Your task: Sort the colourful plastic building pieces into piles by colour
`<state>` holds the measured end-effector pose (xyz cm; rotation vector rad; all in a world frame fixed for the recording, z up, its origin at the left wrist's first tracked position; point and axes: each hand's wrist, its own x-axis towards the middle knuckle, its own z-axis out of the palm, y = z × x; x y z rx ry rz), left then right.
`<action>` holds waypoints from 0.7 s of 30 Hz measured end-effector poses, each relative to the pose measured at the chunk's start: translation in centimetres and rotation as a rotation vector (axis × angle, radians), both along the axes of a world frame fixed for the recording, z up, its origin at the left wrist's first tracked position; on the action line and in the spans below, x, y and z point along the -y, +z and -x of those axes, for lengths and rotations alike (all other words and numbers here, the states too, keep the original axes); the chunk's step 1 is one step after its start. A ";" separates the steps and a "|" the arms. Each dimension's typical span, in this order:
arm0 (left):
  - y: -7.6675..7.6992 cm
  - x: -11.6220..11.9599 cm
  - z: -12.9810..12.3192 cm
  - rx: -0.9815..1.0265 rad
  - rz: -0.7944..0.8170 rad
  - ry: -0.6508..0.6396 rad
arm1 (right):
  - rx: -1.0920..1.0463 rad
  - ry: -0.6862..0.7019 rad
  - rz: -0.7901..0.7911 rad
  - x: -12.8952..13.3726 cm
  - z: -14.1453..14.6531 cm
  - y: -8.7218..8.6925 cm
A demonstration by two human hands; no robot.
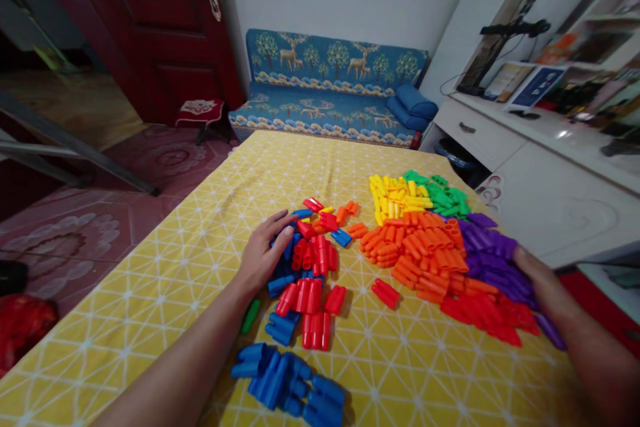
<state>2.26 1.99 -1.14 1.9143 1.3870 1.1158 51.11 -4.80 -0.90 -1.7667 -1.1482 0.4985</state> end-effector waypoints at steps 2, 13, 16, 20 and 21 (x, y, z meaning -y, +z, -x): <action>0.0 0.0 0.0 0.009 0.001 -0.018 | -0.109 0.025 0.058 0.0 1.1 -0.1; -0.3 0.0 -0.2 0.030 0.002 -0.052 | 0.174 0.421 -0.146 -3.0 14.8 -0.3; -0.4 0.0 0.0 0.107 0.006 -0.044 | 0.260 0.423 -0.173 -4.8 20.3 0.3; -0.4 0.1 0.2 0.188 0.026 -0.036 | 0.219 0.415 -0.136 -6.3 26.2 1.9; -0.3 0.2 0.3 0.206 0.025 -0.027 | 0.203 0.470 -0.121 -6.3 27.1 2.6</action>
